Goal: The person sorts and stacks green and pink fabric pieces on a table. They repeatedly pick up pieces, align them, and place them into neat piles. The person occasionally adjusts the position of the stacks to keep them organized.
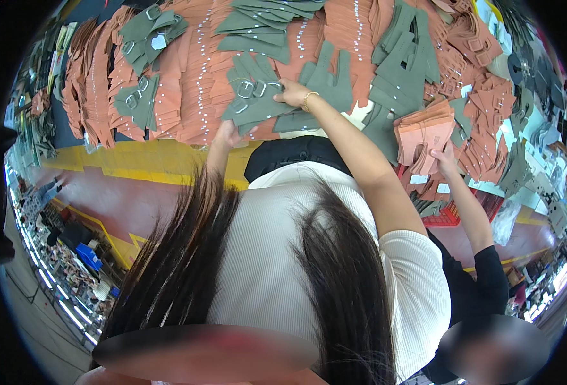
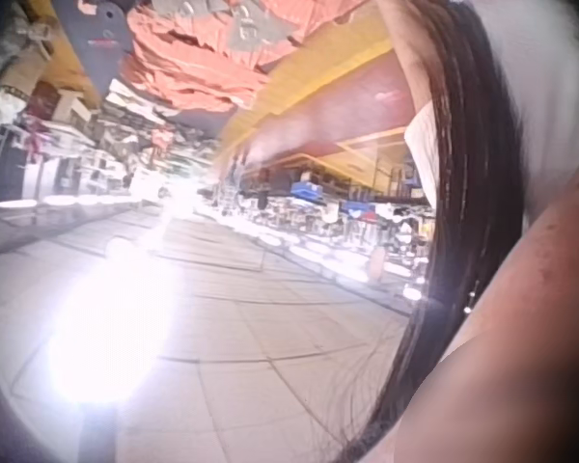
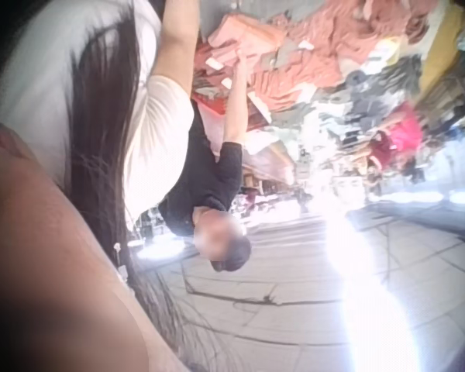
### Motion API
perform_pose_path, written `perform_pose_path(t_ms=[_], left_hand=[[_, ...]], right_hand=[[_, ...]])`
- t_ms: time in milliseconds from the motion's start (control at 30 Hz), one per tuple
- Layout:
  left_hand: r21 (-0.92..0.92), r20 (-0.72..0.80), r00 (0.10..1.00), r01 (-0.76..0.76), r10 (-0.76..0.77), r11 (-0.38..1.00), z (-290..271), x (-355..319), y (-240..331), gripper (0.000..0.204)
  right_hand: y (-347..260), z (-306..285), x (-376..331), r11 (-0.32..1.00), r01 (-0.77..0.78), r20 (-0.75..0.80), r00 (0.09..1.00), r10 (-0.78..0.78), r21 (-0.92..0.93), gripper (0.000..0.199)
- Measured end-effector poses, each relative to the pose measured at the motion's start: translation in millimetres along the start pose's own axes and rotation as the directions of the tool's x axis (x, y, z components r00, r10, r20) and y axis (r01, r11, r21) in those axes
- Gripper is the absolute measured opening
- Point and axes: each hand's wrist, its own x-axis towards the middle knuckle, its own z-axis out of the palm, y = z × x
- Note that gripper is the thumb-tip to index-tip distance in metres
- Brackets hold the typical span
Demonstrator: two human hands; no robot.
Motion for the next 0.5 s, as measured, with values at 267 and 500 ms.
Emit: perform_pose_path(t_ms=[267,500], left_hand=[[-0.243,0.129,0.989,0.102,-0.072,0.965,10.2,-13.7,12.4,0.058],[-0.096,0.069,0.997,0.041,-0.034,0.995,2.1,-0.9,8.8,0.063]], right_hand=[[3.6,-10.8,-6.9,0.965,-0.115,0.146,0.986,0.082,0.236,0.046],[-15.5,-5.1,-31.3,0.979,-0.184,-0.249,0.956,0.158,-0.087,0.044]])
